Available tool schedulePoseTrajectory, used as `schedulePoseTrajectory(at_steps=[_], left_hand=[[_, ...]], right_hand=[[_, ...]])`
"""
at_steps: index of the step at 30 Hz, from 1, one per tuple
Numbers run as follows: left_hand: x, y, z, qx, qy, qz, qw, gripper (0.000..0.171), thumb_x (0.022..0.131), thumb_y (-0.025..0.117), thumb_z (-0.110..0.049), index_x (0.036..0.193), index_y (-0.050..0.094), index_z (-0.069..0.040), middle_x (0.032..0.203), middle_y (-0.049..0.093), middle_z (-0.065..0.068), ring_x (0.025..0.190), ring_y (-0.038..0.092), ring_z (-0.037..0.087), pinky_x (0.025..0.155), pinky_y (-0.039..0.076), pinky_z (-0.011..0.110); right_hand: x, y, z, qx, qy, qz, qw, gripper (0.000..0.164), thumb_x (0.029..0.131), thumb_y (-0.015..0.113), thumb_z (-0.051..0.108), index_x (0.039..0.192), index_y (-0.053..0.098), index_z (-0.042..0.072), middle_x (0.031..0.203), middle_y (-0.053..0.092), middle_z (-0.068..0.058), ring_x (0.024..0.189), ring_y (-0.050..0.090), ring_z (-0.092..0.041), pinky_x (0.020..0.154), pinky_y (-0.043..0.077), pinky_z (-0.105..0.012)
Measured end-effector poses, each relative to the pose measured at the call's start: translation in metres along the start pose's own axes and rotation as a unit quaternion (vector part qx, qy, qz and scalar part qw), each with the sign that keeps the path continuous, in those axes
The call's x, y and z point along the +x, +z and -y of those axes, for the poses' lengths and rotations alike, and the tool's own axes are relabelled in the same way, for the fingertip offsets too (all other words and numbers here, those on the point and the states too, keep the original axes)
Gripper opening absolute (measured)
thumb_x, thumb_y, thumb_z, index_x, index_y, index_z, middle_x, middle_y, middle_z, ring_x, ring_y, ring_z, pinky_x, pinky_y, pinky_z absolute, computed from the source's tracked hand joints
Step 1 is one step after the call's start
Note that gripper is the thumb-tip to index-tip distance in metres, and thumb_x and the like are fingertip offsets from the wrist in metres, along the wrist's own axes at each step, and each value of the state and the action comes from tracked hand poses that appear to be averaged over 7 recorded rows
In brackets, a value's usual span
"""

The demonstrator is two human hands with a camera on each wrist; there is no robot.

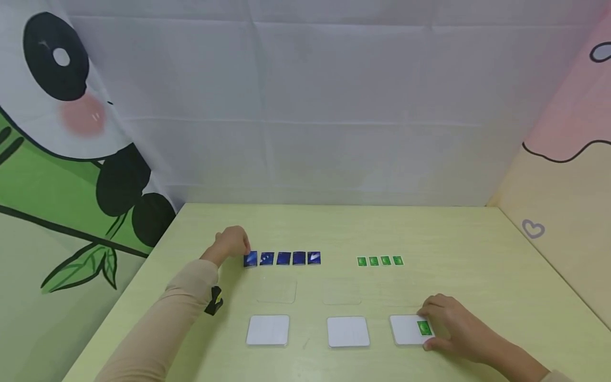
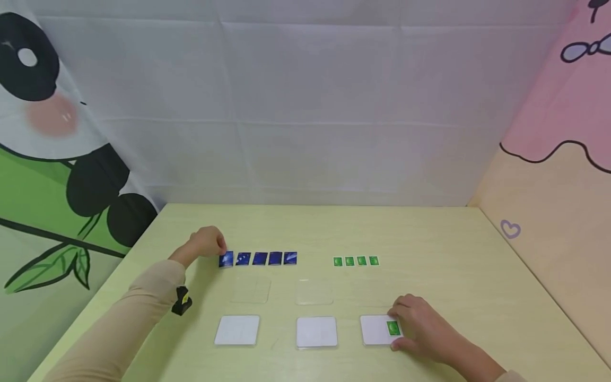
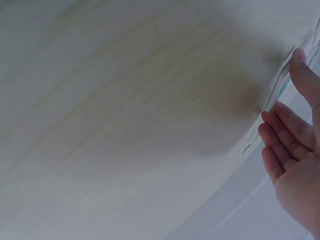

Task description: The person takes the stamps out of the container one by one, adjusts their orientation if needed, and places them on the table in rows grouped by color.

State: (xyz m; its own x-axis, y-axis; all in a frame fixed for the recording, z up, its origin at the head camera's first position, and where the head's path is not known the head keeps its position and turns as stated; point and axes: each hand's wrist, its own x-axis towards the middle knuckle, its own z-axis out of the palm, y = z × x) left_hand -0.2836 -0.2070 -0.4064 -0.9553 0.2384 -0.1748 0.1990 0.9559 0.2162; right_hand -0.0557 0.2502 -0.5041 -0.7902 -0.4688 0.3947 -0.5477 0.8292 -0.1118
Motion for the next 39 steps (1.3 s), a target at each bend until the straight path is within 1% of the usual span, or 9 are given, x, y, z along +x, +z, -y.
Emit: schedulePoseTrajectory(at_steps=[6, 10, 15, 19, 24, 30, 35, 39], left_hand=[[0.003, 0.006, 0.004, 0.002, 0.005, -0.02, 0.9998, 0.008, 0.086, 0.068, -0.009, 0.079, 0.073, -0.008, 0.086, 0.072, 0.005, 0.087, 0.06, 0.024, 0.109, 0.02, 0.067], [0.005, 0.008, 0.004, 0.01, 0.007, -0.027, 0.9996, 0.009, 0.086, 0.069, -0.01, 0.079, 0.072, -0.009, 0.084, 0.071, 0.005, 0.084, 0.059, 0.024, 0.108, 0.023, 0.065], [0.007, 0.012, 0.007, 0.026, 0.018, -0.032, 0.999, 0.009, 0.086, 0.069, -0.012, 0.078, 0.072, -0.01, 0.083, 0.071, 0.005, 0.083, 0.059, 0.023, 0.103, 0.028, 0.061], [0.009, 0.015, 0.008, 0.036, 0.022, -0.034, 0.9985, 0.009, 0.087, 0.069, -0.012, 0.078, 0.071, -0.01, 0.082, 0.07, 0.004, 0.085, 0.059, 0.024, 0.105, 0.027, 0.062], [0.01, 0.017, 0.007, 0.039, 0.02, -0.037, 0.9984, 0.009, 0.087, 0.068, -0.011, 0.078, 0.07, -0.011, 0.082, 0.07, 0.004, 0.087, 0.06, 0.025, 0.107, 0.025, 0.062], [0.009, 0.017, 0.004, 0.036, 0.021, -0.037, 0.9985, 0.007, 0.087, 0.068, -0.01, 0.081, 0.07, -0.009, 0.083, 0.07, 0.005, 0.087, 0.06, 0.026, 0.109, 0.024, 0.063], [0.006, 0.017, 0.002, 0.042, 0.027, -0.045, 0.9978, 0.005, 0.085, 0.069, -0.009, 0.081, 0.07, -0.007, 0.086, 0.071, 0.007, 0.088, 0.061, 0.027, 0.108, 0.023, 0.063], [0.007, 0.017, 0.002, 0.051, 0.026, -0.048, 0.9972, 0.004, 0.085, 0.069, -0.008, 0.081, 0.07, -0.007, 0.086, 0.071, 0.007, 0.09, 0.062, 0.028, 0.108, 0.024, 0.063]], right_hand=[[0.0, 0.0, 0.0, 0.002, -0.003, 0.001, 1.0, 0.047, 0.063, 0.084, 0.044, 0.097, 0.07, 0.014, 0.098, 0.065, 0.01, 0.09, 0.057, -0.01, 0.082, 0.05, -0.037], [0.0, 0.001, -0.001, 0.001, 0.0, 0.006, 1.0, 0.047, 0.064, 0.083, 0.045, 0.097, 0.07, 0.013, 0.098, 0.065, 0.009, 0.09, 0.057, -0.011, 0.082, 0.05, -0.037], [0.0, 0.001, -0.001, 0.001, 0.002, 0.01, 1.0, 0.047, 0.065, 0.082, 0.046, 0.097, 0.07, 0.014, 0.098, 0.065, 0.009, 0.091, 0.058, -0.011, 0.082, 0.05, -0.037], [0.0, 0.001, -0.001, 0.002, 0.007, 0.015, 1.0, 0.047, 0.065, 0.082, 0.046, 0.097, 0.07, 0.014, 0.098, 0.065, 0.009, 0.091, 0.058, -0.011, 0.083, 0.05, -0.038], [0.0, 0.0, 0.0, 0.001, 0.007, 0.014, 1.0, 0.046, 0.064, 0.083, 0.044, 0.097, 0.07, 0.014, 0.098, 0.065, 0.009, 0.091, 0.057, -0.011, 0.082, 0.05, -0.037], [0.001, -0.001, 0.0, 0.006, 0.011, 0.019, 1.0, 0.046, 0.065, 0.083, 0.043, 0.098, 0.07, 0.014, 0.098, 0.065, 0.01, 0.09, 0.057, -0.01, 0.081, 0.05, -0.037], [0.001, 0.0, -0.001, 0.008, 0.006, 0.011, 1.0, 0.045, 0.065, 0.084, 0.043, 0.097, 0.07, 0.014, 0.098, 0.065, 0.01, 0.09, 0.056, -0.008, 0.081, 0.05, -0.035], [0.001, 0.001, -0.001, 0.006, -0.002, 0.0, 1.0, 0.046, 0.064, 0.084, 0.043, 0.096, 0.07, 0.014, 0.097, 0.065, 0.011, 0.089, 0.056, -0.008, 0.08, 0.05, -0.035]])
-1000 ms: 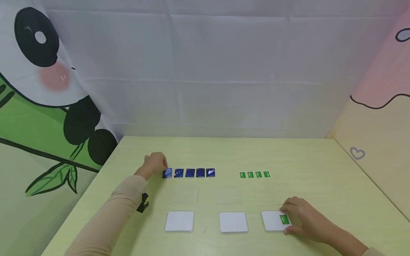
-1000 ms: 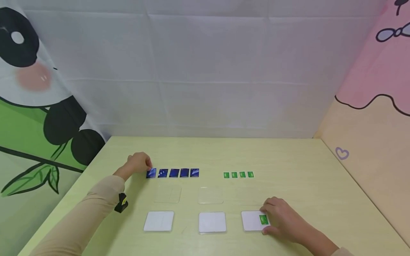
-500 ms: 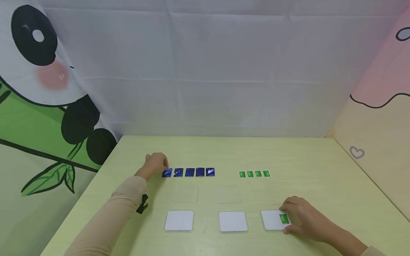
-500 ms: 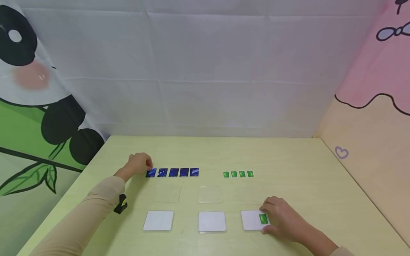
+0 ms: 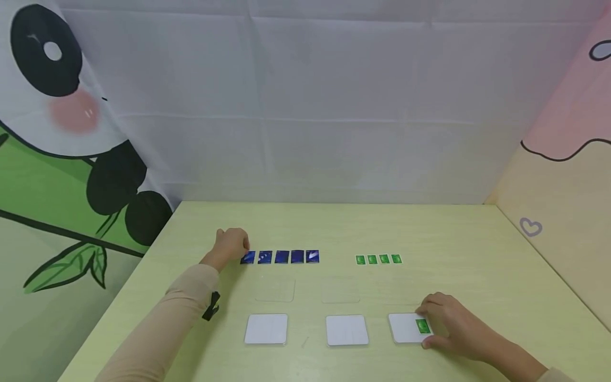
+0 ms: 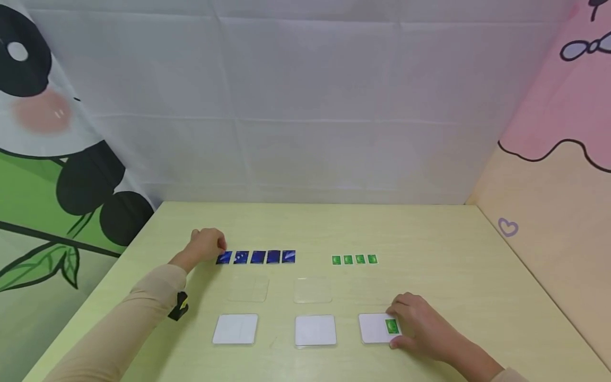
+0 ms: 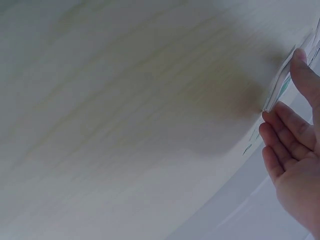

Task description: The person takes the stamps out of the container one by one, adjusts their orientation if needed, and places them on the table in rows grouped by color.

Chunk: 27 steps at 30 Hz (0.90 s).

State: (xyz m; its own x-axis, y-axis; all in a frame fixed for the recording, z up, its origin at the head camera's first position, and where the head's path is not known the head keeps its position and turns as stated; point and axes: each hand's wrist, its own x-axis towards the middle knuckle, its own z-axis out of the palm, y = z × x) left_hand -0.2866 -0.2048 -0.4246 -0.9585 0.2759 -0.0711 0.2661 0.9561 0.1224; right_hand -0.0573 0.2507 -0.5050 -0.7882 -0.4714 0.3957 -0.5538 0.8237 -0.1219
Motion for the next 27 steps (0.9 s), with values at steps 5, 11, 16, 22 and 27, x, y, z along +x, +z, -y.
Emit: schedulePoseTrajectory(at_steps=[5, 11, 16, 22, 27], left_hand=[[0.001, 0.0, 0.001, 0.006, -0.003, -0.003, 1.0, 0.004, 0.085, 0.069, -0.008, 0.081, 0.069, -0.008, 0.087, 0.071, 0.007, 0.093, 0.061, 0.029, 0.108, 0.025, 0.062], [0.0, -0.003, 0.002, 0.008, -0.008, -0.003, 0.9999, 0.005, 0.086, 0.066, -0.008, 0.082, 0.069, -0.008, 0.088, 0.071, 0.008, 0.093, 0.061, 0.03, 0.108, 0.024, 0.063], [-0.002, -0.006, 0.0, 0.007, -0.003, -0.007, 0.9999, 0.006, 0.087, 0.064, -0.008, 0.083, 0.068, -0.008, 0.087, 0.07, 0.007, 0.088, 0.06, 0.027, 0.102, 0.028, 0.058], [-0.006, -0.007, -0.006, 0.014, 0.017, -0.008, 0.9997, 0.005, 0.087, 0.066, -0.012, 0.085, 0.069, -0.009, 0.086, 0.07, 0.005, 0.085, 0.061, 0.025, 0.096, 0.032, 0.054], [-0.012, -0.007, -0.016, -0.001, 0.035, -0.021, 0.9992, 0.006, 0.088, 0.066, -0.012, 0.085, 0.069, -0.008, 0.084, 0.071, 0.005, 0.08, 0.061, 0.023, 0.094, 0.033, 0.053]], right_hand=[[0.0, 0.0, 0.001, 0.002, -0.001, -0.003, 1.0, 0.045, 0.064, 0.084, 0.042, 0.096, 0.069, 0.014, 0.097, 0.065, 0.011, 0.089, 0.056, -0.008, 0.08, 0.05, -0.035], [0.002, -0.001, 0.003, 0.004, 0.003, 0.003, 1.0, 0.045, 0.064, 0.084, 0.041, 0.097, 0.069, 0.014, 0.098, 0.064, 0.01, 0.09, 0.057, -0.009, 0.081, 0.051, -0.036], [0.003, -0.002, 0.003, 0.005, 0.007, 0.009, 1.0, 0.045, 0.065, 0.084, 0.042, 0.097, 0.069, 0.015, 0.098, 0.064, 0.011, 0.091, 0.057, -0.009, 0.082, 0.05, -0.036], [0.001, -0.001, 0.002, 0.007, 0.002, 0.001, 1.0, 0.045, 0.065, 0.084, 0.042, 0.097, 0.069, 0.014, 0.098, 0.064, 0.011, 0.091, 0.056, -0.009, 0.081, 0.05, -0.035], [-0.001, 0.001, -0.001, 0.005, -0.005, -0.009, 1.0, 0.045, 0.064, 0.084, 0.042, 0.096, 0.069, 0.014, 0.097, 0.063, 0.012, 0.09, 0.055, -0.007, 0.08, 0.05, -0.033]])
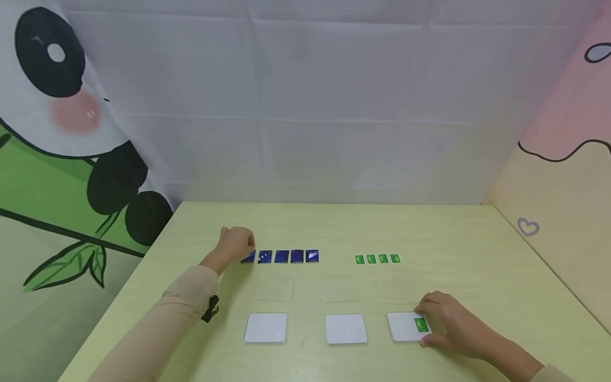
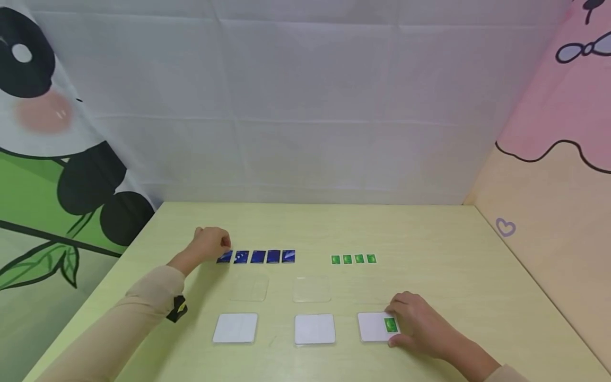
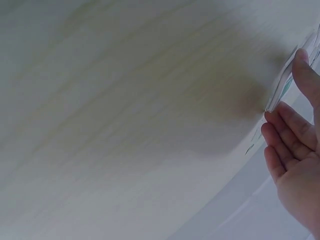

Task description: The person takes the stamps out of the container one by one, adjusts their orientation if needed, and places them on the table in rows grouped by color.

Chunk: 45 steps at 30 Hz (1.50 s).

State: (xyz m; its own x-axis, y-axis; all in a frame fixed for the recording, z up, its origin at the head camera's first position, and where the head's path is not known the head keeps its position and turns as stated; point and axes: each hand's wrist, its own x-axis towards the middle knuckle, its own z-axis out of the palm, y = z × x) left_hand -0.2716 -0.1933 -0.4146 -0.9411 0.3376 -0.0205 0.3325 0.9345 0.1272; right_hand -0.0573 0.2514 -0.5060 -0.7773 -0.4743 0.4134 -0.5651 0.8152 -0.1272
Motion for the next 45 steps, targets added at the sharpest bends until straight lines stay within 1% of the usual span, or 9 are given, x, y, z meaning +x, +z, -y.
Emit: schedulePoseTrajectory(at_steps=[9, 16, 23, 30, 35, 39, 45], left_hand=[[-0.01, 0.0, -0.02, -0.001, 0.034, -0.008, 0.9994, 0.007, 0.088, 0.067, -0.013, 0.082, 0.067, -0.01, 0.079, 0.068, 0.002, 0.075, 0.059, 0.019, 0.089, 0.034, 0.049], [-0.017, -0.002, -0.04, 0.002, 0.042, -0.008, 0.9991, 0.008, 0.089, 0.067, -0.013, 0.081, 0.066, -0.012, 0.079, 0.068, 0.0, 0.076, 0.058, 0.019, 0.089, 0.035, 0.048], [-0.021, -0.002, -0.053, -0.01, 0.062, -0.015, 0.9979, 0.008, 0.087, 0.067, -0.009, 0.079, 0.066, -0.012, 0.079, 0.068, 0.0, 0.078, 0.058, 0.018, 0.088, 0.033, 0.046], [-0.025, 0.001, -0.069, -0.016, 0.072, -0.016, 0.9971, 0.011, 0.086, 0.069, -0.012, 0.076, 0.065, -0.014, 0.078, 0.068, -0.002, 0.079, 0.06, 0.017, 0.088, 0.034, 0.044], [-0.031, 0.003, -0.079, -0.018, 0.082, -0.014, 0.9964, 0.011, 0.086, 0.069, -0.012, 0.076, 0.065, -0.014, 0.078, 0.068, -0.003, 0.082, 0.06, 0.018, 0.091, 0.034, 0.045], [-0.036, 0.004, -0.089, -0.022, 0.095, -0.009, 0.9952, 0.013, 0.086, 0.069, -0.011, 0.075, 0.064, -0.014, 0.077, 0.067, -0.002, 0.08, 0.059, 0.017, 0.092, 0.034, 0.045], [-0.042, 0.007, -0.103, -0.02, 0.118, -0.007, 0.9928, 0.015, 0.086, 0.069, -0.012, 0.073, 0.063, -0.016, 0.074, 0.065, -0.004, 0.077, 0.056, 0.016, 0.09, 0.034, 0.044]], right_hand=[[0.0, 0.0, 0.0, 0.0, 0.0, 0.0, 1.0, 0.046, 0.064, 0.084, 0.042, 0.097, 0.069, 0.014, 0.097, 0.063, 0.011, 0.09, 0.056, -0.008, 0.081, 0.05, -0.035], [0.0, -0.001, 0.002, 0.001, 0.002, 0.004, 1.0, 0.046, 0.063, 0.084, 0.041, 0.097, 0.069, 0.013, 0.097, 0.063, 0.011, 0.09, 0.056, -0.008, 0.081, 0.051, -0.034], [0.0, -0.002, 0.002, 0.001, 0.005, 0.006, 1.0, 0.045, 0.064, 0.084, 0.042, 0.097, 0.069, 0.014, 0.097, 0.062, 0.012, 0.09, 0.055, -0.008, 0.082, 0.05, -0.035], [-0.001, -0.003, 0.003, 0.009, 0.01, 0.007, 1.0, 0.045, 0.065, 0.084, 0.041, 0.097, 0.07, 0.014, 0.098, 0.063, 0.011, 0.091, 0.055, -0.008, 0.082, 0.05, -0.035], [-0.004, -0.001, 0.008, 0.009, 0.014, 0.004, 1.0, 0.044, 0.065, 0.084, 0.041, 0.097, 0.069, 0.015, 0.098, 0.062, 0.012, 0.091, 0.055, -0.008, 0.082, 0.05, -0.035], [-0.007, 0.0, 0.012, 0.007, 0.017, -0.001, 1.0, 0.044, 0.065, 0.084, 0.041, 0.097, 0.069, 0.016, 0.099, 0.062, 0.012, 0.092, 0.055, -0.008, 0.082, 0.05, -0.035], [-0.01, 0.001, 0.019, 0.006, 0.026, 0.002, 1.0, 0.044, 0.066, 0.083, 0.044, 0.098, 0.069, 0.016, 0.099, 0.062, 0.013, 0.091, 0.055, -0.007, 0.082, 0.05, -0.035]])
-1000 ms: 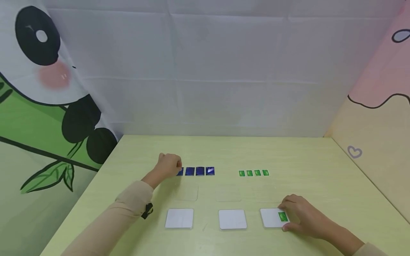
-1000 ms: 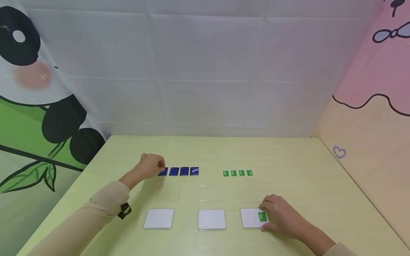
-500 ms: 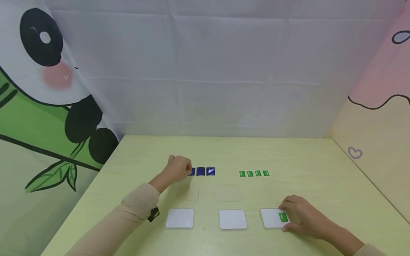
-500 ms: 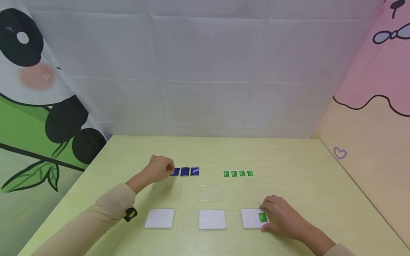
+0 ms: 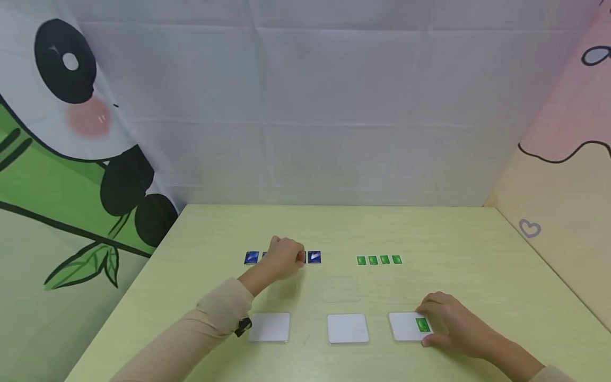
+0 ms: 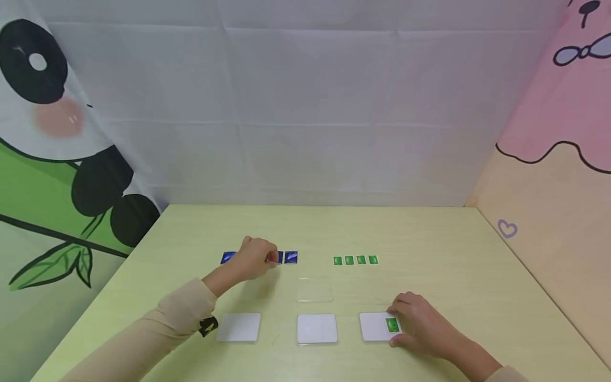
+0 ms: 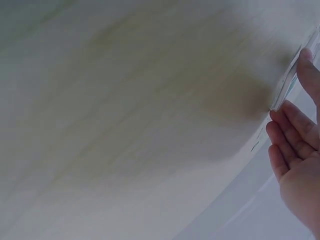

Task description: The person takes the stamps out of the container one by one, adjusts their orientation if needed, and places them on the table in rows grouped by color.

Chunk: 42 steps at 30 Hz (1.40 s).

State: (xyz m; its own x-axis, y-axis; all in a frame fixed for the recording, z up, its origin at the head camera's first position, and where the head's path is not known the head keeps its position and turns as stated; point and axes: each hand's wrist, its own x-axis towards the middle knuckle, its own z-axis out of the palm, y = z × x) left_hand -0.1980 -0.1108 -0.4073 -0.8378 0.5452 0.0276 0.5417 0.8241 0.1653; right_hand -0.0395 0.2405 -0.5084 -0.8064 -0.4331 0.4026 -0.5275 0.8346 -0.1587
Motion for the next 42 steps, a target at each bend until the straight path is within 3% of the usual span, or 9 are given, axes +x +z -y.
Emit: schedulePoseTrajectory(at_steps=[10, 24, 34, 42], left_hand=[[0.0, 0.003, -0.022, -0.023, 0.03, 0.008, 0.9993, 0.013, 0.086, 0.07, -0.012, 0.074, 0.064, -0.015, 0.076, 0.066, -0.002, 0.08, 0.056, 0.018, 0.089, 0.034, 0.043], [-0.003, 0.007, -0.04, -0.01, 0.042, 0.017, 0.9989, 0.007, 0.086, 0.072, -0.017, 0.082, 0.067, -0.014, 0.077, 0.063, -0.004, 0.078, 0.051, 0.013, 0.091, 0.034, 0.04], [-0.004, 0.014, -0.05, 0.021, 0.076, 0.009, 0.9969, 0.009, 0.084, 0.073, -0.02, 0.088, 0.069, -0.012, 0.081, 0.065, -0.003, 0.08, 0.05, 0.013, 0.081, 0.038, 0.03], [-0.005, 0.023, -0.055, 0.052, 0.1, 0.009, 0.9936, 0.019, 0.085, 0.072, -0.028, 0.097, 0.068, -0.015, 0.089, 0.067, -0.002, 0.084, 0.051, 0.013, 0.088, 0.04, 0.033]], right_hand=[[-0.001, 0.0, 0.0, -0.003, -0.013, -0.01, 1.0, 0.045, 0.065, 0.084, 0.042, 0.098, 0.069, 0.015, 0.099, 0.062, 0.012, 0.091, 0.054, -0.007, 0.082, 0.05, -0.034], [-0.001, -0.001, 0.002, 0.0, -0.004, -0.001, 1.0, 0.044, 0.065, 0.083, 0.043, 0.098, 0.069, 0.016, 0.099, 0.062, 0.013, 0.092, 0.055, -0.008, 0.082, 0.05, -0.035], [-0.001, -0.002, 0.002, 0.003, -0.003, 0.002, 1.0, 0.045, 0.066, 0.083, 0.044, 0.098, 0.069, 0.016, 0.099, 0.062, 0.013, 0.092, 0.054, -0.007, 0.082, 0.05, -0.034], [0.0, -0.001, 0.002, 0.001, -0.002, 0.001, 1.0, 0.044, 0.066, 0.083, 0.043, 0.098, 0.069, 0.016, 0.099, 0.062, 0.012, 0.092, 0.055, -0.008, 0.081, 0.051, -0.034]])
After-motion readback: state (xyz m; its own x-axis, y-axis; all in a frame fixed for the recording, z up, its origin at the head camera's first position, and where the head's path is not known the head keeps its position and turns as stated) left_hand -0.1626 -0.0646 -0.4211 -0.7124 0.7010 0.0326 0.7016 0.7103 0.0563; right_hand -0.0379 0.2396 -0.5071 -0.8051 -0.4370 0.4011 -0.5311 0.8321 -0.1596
